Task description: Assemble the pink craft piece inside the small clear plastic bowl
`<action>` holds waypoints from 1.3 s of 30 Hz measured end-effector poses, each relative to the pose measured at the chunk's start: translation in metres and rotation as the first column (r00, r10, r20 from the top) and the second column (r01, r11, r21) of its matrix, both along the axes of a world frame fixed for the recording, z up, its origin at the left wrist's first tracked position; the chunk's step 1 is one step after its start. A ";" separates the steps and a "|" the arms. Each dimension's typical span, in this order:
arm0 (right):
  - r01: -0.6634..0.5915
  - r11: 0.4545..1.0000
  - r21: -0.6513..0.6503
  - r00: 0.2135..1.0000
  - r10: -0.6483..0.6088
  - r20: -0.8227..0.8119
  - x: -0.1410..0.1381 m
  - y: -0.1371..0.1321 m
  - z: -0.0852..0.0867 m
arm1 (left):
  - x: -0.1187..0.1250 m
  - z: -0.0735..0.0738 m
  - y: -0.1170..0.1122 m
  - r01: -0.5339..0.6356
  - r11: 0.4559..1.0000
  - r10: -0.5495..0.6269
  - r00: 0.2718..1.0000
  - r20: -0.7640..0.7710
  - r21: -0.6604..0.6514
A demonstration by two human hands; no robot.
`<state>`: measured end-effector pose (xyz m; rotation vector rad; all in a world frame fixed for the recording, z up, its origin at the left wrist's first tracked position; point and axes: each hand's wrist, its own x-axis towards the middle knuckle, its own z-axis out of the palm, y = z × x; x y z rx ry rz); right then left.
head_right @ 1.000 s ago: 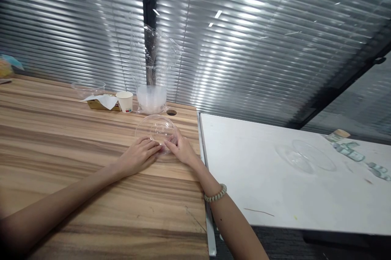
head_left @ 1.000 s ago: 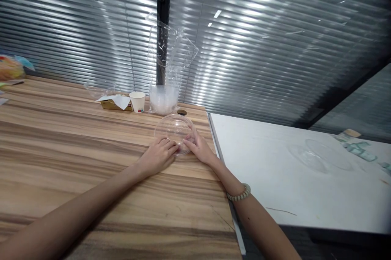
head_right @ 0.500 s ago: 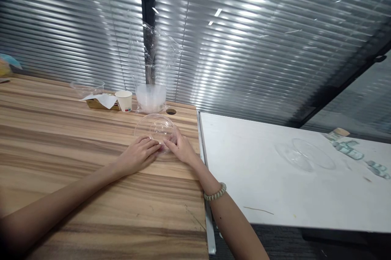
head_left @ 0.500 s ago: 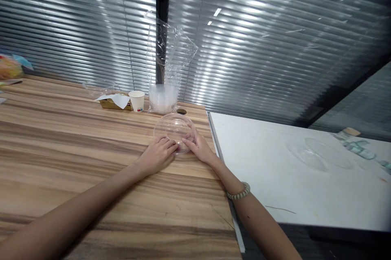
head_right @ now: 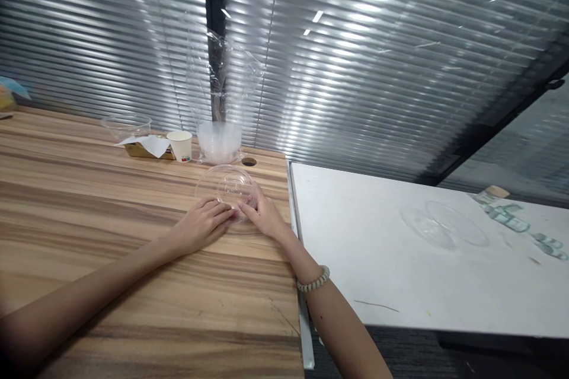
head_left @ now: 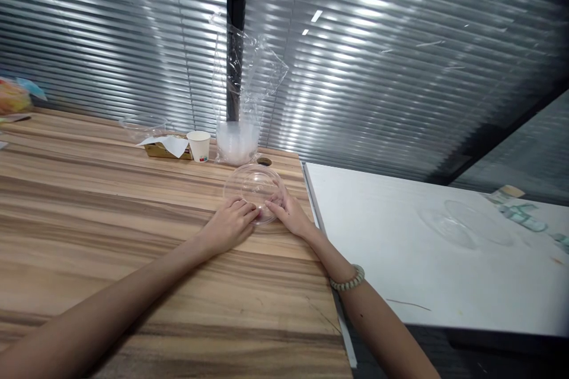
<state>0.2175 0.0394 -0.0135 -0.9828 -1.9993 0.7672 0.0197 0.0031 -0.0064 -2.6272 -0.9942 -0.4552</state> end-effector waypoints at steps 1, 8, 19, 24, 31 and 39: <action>0.002 1.000 -0.006 1.000 -0.002 0.005 0.000 0.000 0.000 | 0.000 0.000 0.000 0.001 1.000 -0.001 1.000 0.008 -0.003; 0.014 1.000 -0.012 1.000 -0.014 0.014 0.000 -0.001 0.001 | 0.000 0.001 0.000 -0.002 1.000 0.002 1.000 0.008 0.000; 0.016 1.000 -0.002 1.000 -0.016 0.014 0.000 -0.002 0.002 | 0.001 0.001 0.000 -0.011 1.000 0.011 1.000 0.000 -0.018; 0.005 1.000 -0.006 1.000 -0.005 0.007 0.000 -0.002 0.002 | 0.001 0.000 0.000 -0.011 1.000 0.011 1.000 0.001 -0.007; 0.003 1.000 -0.013 1.000 -0.002 0.012 0.000 -0.003 0.003 | 0.001 0.001 0.000 -0.006 1.000 0.006 1.000 0.001 0.009; 0.013 1.000 0.025 1.000 -0.014 0.018 0.000 -0.002 0.002 | 0.000 0.000 0.001 0.005 1.000 -0.005 1.000 -0.007 0.000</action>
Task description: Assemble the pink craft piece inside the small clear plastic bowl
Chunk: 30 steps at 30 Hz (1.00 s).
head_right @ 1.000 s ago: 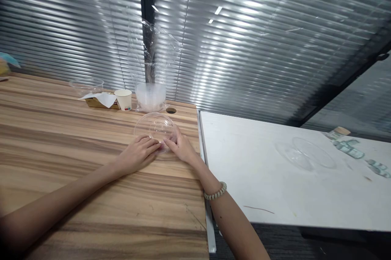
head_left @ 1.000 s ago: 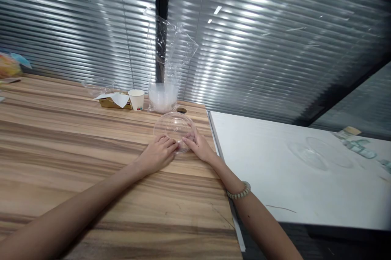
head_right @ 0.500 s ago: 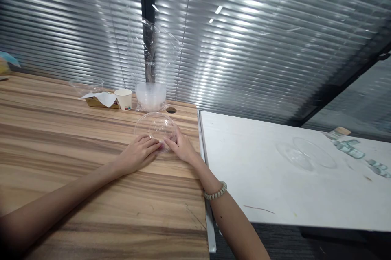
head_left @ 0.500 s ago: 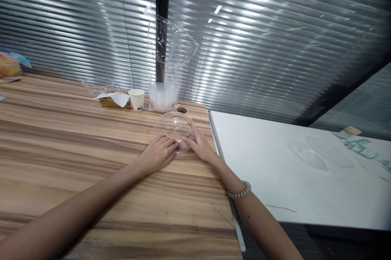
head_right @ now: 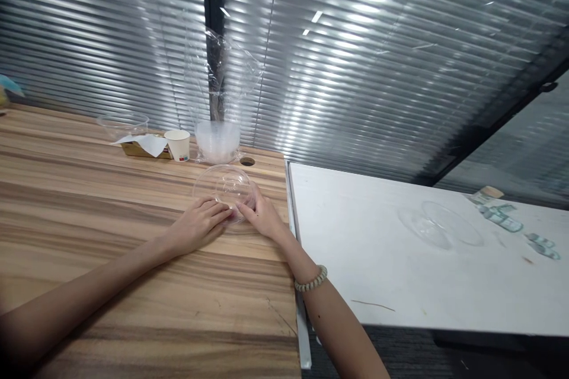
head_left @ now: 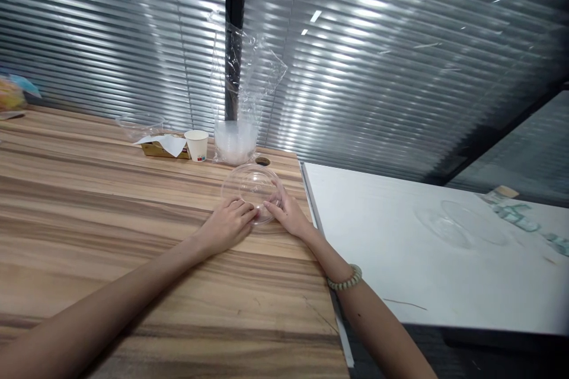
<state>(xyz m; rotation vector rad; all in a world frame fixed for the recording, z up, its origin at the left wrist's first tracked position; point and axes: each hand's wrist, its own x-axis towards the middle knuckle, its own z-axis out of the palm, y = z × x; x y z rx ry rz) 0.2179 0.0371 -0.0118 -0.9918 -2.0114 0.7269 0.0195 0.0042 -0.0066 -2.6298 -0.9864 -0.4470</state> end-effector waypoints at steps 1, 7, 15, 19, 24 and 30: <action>0.002 1.000 0.004 1.000 -0.002 0.000 0.000 0.000 0.000 | 0.000 0.000 0.000 0.002 1.000 -0.002 1.000 0.003 -0.002; 0.005 1.000 0.023 1.000 -0.005 0.008 0.001 -0.002 0.001 | 0.000 0.000 0.000 0.017 1.000 -0.017 0.999 0.027 0.015; 0.037 0.995 0.092 0.999 -0.040 0.028 0.003 -0.002 0.001 | -0.001 -0.001 0.000 0.060 0.997 -0.062 0.997 0.051 0.045; 0.065 0.990 0.122 0.997 -0.068 0.026 0.003 -0.003 0.001 | -0.001 -0.001 0.000 0.072 0.996 -0.075 0.995 0.062 0.054; 0.095 0.983 0.159 0.995 -0.099 0.020 0.004 -0.006 0.005 | -0.002 0.000 0.000 0.103 0.992 -0.109 0.990 0.087 0.071; 0.094 0.978 0.186 0.996 -0.092 -0.019 0.003 -0.006 0.006 | -0.002 0.003 -0.003 0.090 0.991 -0.103 0.986 0.134 0.103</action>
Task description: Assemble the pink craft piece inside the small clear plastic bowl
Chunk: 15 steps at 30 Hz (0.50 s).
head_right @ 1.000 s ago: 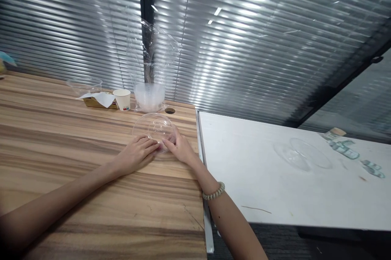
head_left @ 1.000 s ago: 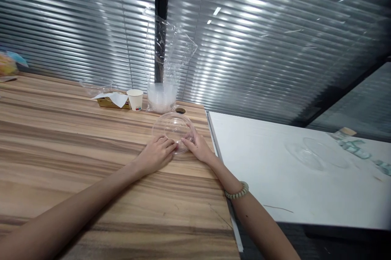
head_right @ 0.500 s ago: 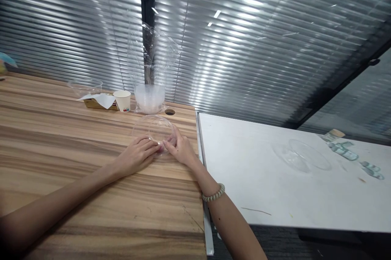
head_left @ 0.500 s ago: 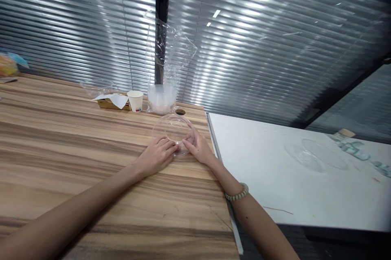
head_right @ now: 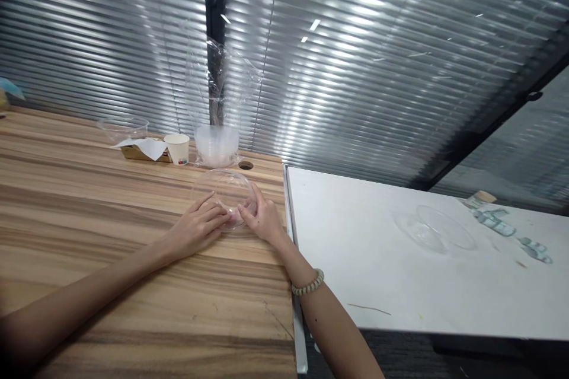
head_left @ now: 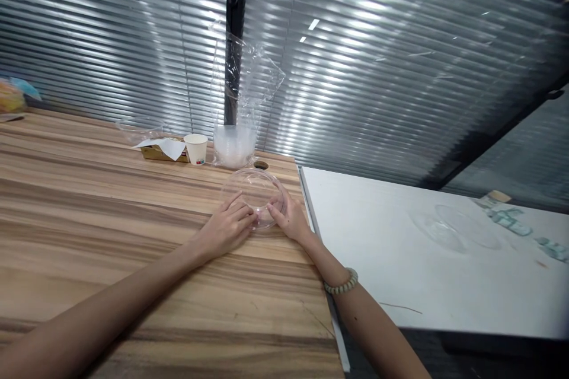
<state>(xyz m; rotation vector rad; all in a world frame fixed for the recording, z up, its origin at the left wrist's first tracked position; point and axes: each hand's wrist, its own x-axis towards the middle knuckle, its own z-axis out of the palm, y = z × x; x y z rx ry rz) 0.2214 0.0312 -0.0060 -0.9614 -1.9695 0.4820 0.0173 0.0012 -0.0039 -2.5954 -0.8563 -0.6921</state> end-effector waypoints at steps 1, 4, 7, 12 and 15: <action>-0.002 1.000 0.000 1.000 0.002 -0.013 0.000 0.000 0.000 | 0.000 0.000 -0.001 -0.014 1.000 0.014 1.000 0.009 0.009; -0.012 1.000 -0.012 0.999 0.011 -0.053 0.000 0.002 0.000 | 0.000 0.000 -0.001 -0.057 0.998 0.056 0.998 0.026 0.039; -0.032 0.999 -0.027 0.996 0.029 -0.087 0.001 0.003 0.000 | 0.000 -0.001 0.000 -0.096 0.993 0.094 0.995 0.036 0.071; -0.060 0.996 -0.068 0.992 0.052 -0.119 0.004 0.004 0.000 | 0.001 0.002 -0.002 -0.100 0.994 0.100 0.995 0.018 0.037; -0.074 0.989 -0.129 0.988 0.055 -0.145 0.004 0.007 -0.002 | 0.002 0.004 -0.005 -0.086 0.996 0.086 0.996 0.032 0.012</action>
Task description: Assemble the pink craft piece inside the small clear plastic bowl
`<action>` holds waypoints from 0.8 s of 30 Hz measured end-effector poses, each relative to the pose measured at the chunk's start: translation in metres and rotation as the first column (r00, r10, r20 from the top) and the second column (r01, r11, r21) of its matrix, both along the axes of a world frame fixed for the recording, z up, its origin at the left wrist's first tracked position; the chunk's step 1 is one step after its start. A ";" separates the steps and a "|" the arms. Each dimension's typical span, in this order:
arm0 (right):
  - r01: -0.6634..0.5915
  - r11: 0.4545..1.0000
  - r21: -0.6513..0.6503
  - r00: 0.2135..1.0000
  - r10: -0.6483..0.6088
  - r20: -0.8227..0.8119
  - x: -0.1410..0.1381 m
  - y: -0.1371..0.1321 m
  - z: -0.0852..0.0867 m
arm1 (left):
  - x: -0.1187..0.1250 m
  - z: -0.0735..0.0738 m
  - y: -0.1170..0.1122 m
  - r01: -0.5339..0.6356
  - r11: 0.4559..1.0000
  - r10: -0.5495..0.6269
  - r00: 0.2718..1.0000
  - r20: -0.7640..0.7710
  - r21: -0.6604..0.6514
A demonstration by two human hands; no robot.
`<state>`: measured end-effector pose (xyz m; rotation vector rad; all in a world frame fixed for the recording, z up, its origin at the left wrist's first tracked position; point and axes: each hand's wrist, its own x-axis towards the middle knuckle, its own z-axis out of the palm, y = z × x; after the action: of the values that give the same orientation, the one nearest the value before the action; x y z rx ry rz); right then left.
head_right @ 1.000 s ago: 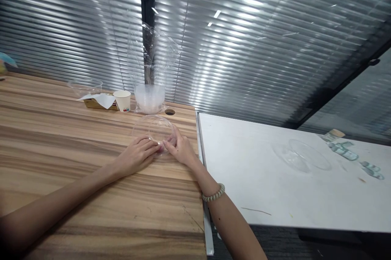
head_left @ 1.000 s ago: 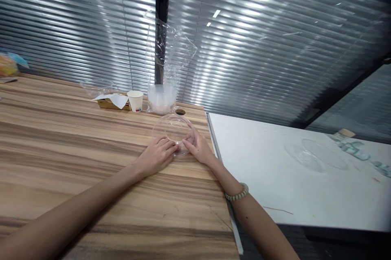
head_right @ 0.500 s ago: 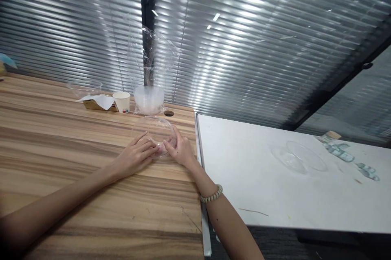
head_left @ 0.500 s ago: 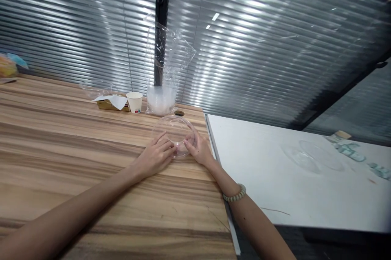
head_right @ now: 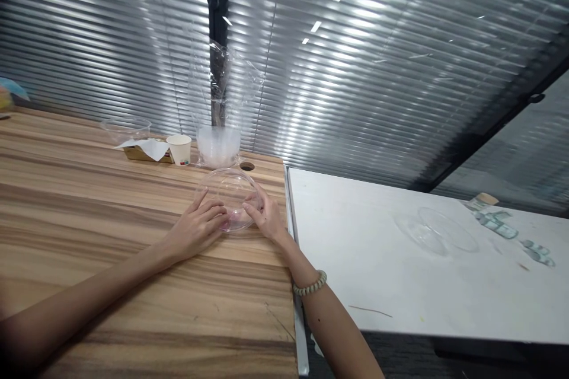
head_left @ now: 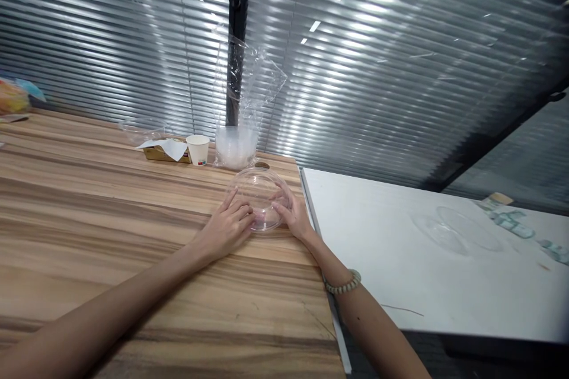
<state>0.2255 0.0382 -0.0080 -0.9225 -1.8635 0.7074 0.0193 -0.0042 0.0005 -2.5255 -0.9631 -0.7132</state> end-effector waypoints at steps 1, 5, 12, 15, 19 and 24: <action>0.001 1.000 -0.019 1.000 -0.001 -0.012 0.000 0.001 -0.001 | 0.000 0.001 -0.001 0.008 1.000 -0.007 1.000 0.005 -0.006; -0.011 0.995 -0.102 0.996 0.002 -0.095 0.000 0.008 -0.006 | 0.001 0.005 -0.005 0.074 0.997 -0.074 0.997 0.009 -0.028; -0.070 0.954 -0.293 0.975 0.003 -0.224 0.002 0.012 -0.008 | 0.003 0.010 -0.013 0.185 0.983 -0.183 0.980 0.072 -0.021; -0.094 0.906 -0.413 0.966 -0.018 -0.258 0.000 0.011 -0.006 | 0.000 0.014 -0.014 0.284 0.958 -0.279 0.953 0.115 -0.031; -0.108 0.845 -0.524 0.971 -0.023 -0.237 -0.003 0.010 -0.005 | -0.004 0.018 -0.014 0.305 0.952 -0.295 0.942 0.158 -0.042; -0.083 0.864 -0.496 0.987 0.003 -0.160 -0.006 0.010 -0.007 | -0.004 0.017 -0.011 0.250 0.965 -0.236 0.960 0.150 -0.082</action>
<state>0.2198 0.0482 -0.0150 -1.1142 -1.5883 1.2975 0.0151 -0.0153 0.0178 -2.7447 -0.7543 -0.9460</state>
